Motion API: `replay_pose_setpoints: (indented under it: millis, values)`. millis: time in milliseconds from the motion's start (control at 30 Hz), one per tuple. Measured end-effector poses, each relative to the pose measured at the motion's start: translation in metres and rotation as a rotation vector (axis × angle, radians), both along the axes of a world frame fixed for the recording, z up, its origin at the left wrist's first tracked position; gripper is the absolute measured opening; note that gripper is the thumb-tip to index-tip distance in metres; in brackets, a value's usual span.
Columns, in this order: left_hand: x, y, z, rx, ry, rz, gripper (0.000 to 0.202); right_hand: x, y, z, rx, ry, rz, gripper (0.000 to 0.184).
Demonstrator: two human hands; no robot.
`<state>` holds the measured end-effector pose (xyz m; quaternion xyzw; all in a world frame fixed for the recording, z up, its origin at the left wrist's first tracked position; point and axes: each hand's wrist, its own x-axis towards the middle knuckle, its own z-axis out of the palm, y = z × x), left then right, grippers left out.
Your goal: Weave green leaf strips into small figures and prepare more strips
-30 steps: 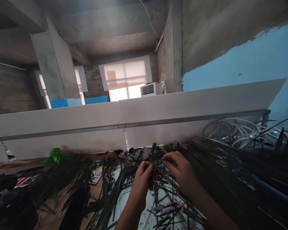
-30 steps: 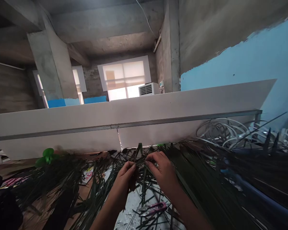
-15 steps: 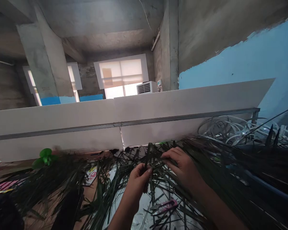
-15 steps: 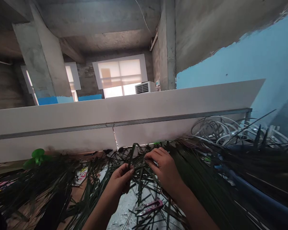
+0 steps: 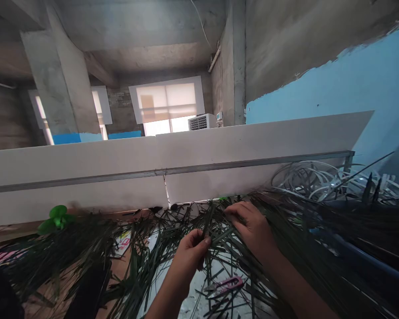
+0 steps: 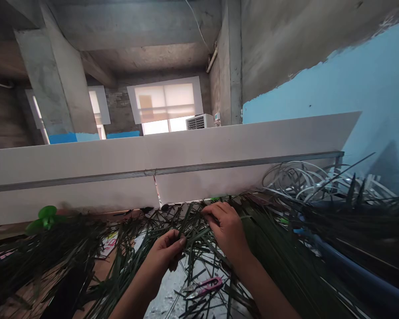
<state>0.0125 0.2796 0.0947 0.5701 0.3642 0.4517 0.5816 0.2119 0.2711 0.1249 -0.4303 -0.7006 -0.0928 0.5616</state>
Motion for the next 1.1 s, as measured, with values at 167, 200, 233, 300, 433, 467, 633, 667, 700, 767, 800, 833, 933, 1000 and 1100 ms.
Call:
replay_pose_setpoints:
  millis: [167,200,233,300,433,467,633,667,700,767,800,833,933,1000,1100]
  values:
    - [0.0,0.002,-0.001,-0.007,-0.006,0.008,0.038,0.001,-0.001,-0.001,-0.036,0.033,0.017,0.014]
    - [0.0,0.003,-0.002,-0.01,-0.014,0.019,0.039,0.0,-0.002,-0.001,-0.061,0.033,0.034,0.013]
    - [0.0,0.002,-0.002,-0.011,-0.021,0.03,0.039,-0.001,-0.002,-0.002,-0.088,0.028,0.05,0.015]
    - [0.0,0.002,-0.001,-0.005,-0.03,0.05,0.038,-0.003,-0.002,-0.004,-0.125,0.005,0.074,0.022]
    - [-0.003,0.0,0.005,0.003,-0.034,0.078,0.037,-0.004,0.0,-0.005,-0.085,-0.036,0.056,0.027]
    - [-0.005,0.0,0.006,0.0,-0.032,0.078,0.036,-0.002,0.001,-0.005,-0.064,-0.042,0.038,0.026]
    - [-0.013,0.003,0.01,0.011,-0.02,0.045,0.032,0.007,0.005,-0.005,-0.027,-0.065,-0.042,0.028]
    - [-0.015,0.004,0.01,0.013,-0.021,0.039,0.031,0.008,0.005,-0.006,-0.032,-0.065,-0.048,0.029]
    - [-0.015,0.004,0.01,0.011,-0.021,0.033,0.03,0.008,0.006,-0.006,-0.037,-0.062,-0.053,0.03]
    - [-0.017,0.004,0.011,-0.004,-0.017,0.024,0.03,0.009,0.007,-0.008,-0.052,-0.041,-0.057,0.031]
    - [-0.017,0.004,0.012,-0.016,-0.014,0.021,0.031,0.01,0.007,-0.008,-0.061,-0.021,-0.05,0.031]
    - [-0.017,0.004,0.013,-0.027,-0.01,0.019,0.033,0.01,0.008,-0.008,-0.07,0.003,-0.037,0.031]
    - [-0.019,0.003,0.016,-0.035,-0.007,0.02,0.035,0.011,0.01,-0.009,-0.097,0.121,0.015,0.034]
    - [-0.019,0.002,0.017,-0.028,-0.016,0.02,0.035,0.011,0.011,-0.009,-0.127,0.233,0.033,0.042]
    - [-0.021,0.001,0.018,-0.022,-0.028,0.018,0.033,0.012,0.014,-0.009,-0.266,0.356,0.126,0.049]
